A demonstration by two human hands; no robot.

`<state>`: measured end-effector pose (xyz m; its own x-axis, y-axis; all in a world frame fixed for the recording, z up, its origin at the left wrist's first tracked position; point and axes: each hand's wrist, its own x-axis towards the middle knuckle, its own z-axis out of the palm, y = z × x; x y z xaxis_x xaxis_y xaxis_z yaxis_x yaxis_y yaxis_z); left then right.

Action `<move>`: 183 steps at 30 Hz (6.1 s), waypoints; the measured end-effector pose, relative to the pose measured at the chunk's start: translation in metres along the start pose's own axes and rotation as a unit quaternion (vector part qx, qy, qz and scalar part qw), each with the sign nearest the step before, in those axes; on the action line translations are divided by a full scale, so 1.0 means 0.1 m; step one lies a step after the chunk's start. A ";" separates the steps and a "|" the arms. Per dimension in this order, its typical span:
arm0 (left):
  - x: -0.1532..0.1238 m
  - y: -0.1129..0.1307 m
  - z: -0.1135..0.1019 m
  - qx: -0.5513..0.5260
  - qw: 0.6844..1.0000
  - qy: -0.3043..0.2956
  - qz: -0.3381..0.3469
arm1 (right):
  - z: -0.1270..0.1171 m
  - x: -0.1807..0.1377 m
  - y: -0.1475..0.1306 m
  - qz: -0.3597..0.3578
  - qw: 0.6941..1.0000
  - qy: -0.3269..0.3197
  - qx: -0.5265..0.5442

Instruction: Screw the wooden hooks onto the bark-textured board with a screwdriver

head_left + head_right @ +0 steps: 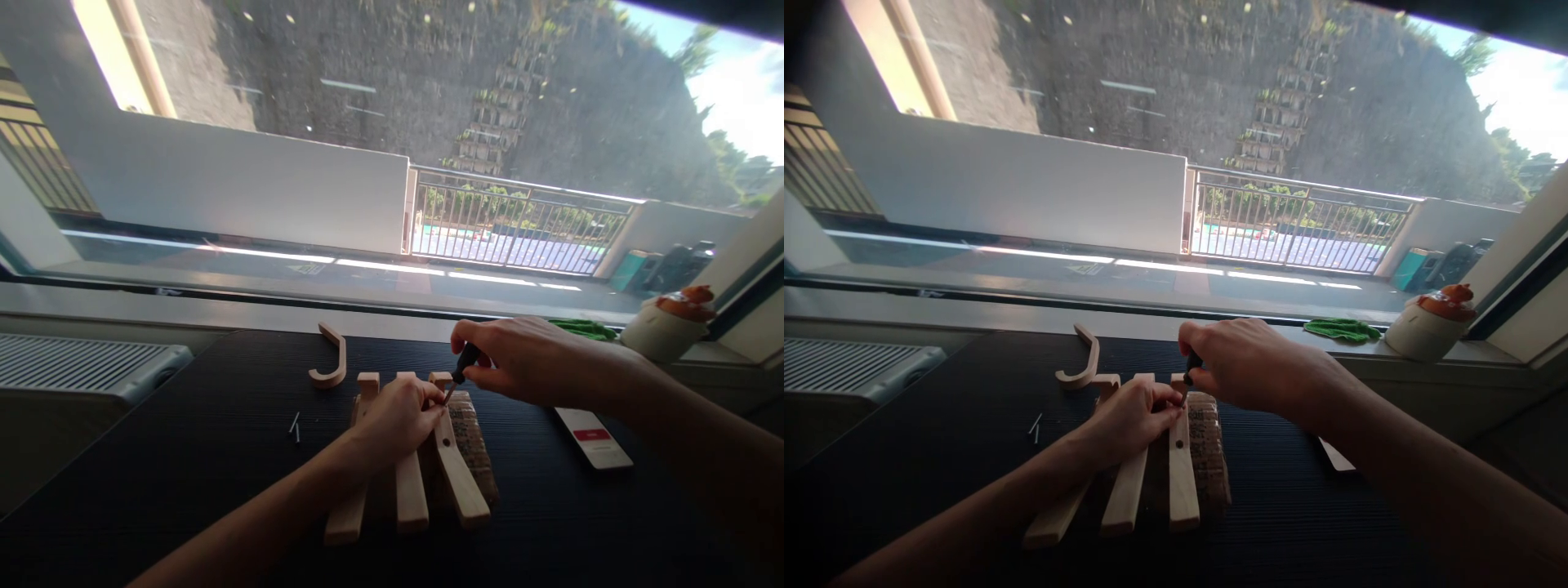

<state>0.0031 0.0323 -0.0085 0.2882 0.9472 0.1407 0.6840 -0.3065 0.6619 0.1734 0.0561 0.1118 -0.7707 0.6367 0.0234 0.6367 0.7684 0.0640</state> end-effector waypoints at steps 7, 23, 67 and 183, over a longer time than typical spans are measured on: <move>0.00 0.00 0.00 -0.007 1.000 -0.013 0.001 | 0.02 0.07 -0.07 0.033 0.999 0.001 -0.030; -0.01 0.00 0.01 -0.005 1.000 -0.013 0.008 | 0.02 0.07 -0.08 0.060 0.997 0.003 -0.056; -0.02 -0.03 0.03 0.015 0.998 -0.012 0.055 | 0.03 0.01 -0.07 0.023 1.000 -0.009 0.000; -0.01 -0.01 0.00 0.012 1.000 -0.011 0.018 | -0.02 0.15 -0.06 -0.016 0.998 -0.055 -0.012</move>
<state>0.0020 0.0311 -0.0091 0.3275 0.9331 0.1485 0.6888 -0.3434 0.6384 0.1583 0.0612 0.1137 -0.7824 0.6164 -0.0894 0.6103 0.7873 0.0872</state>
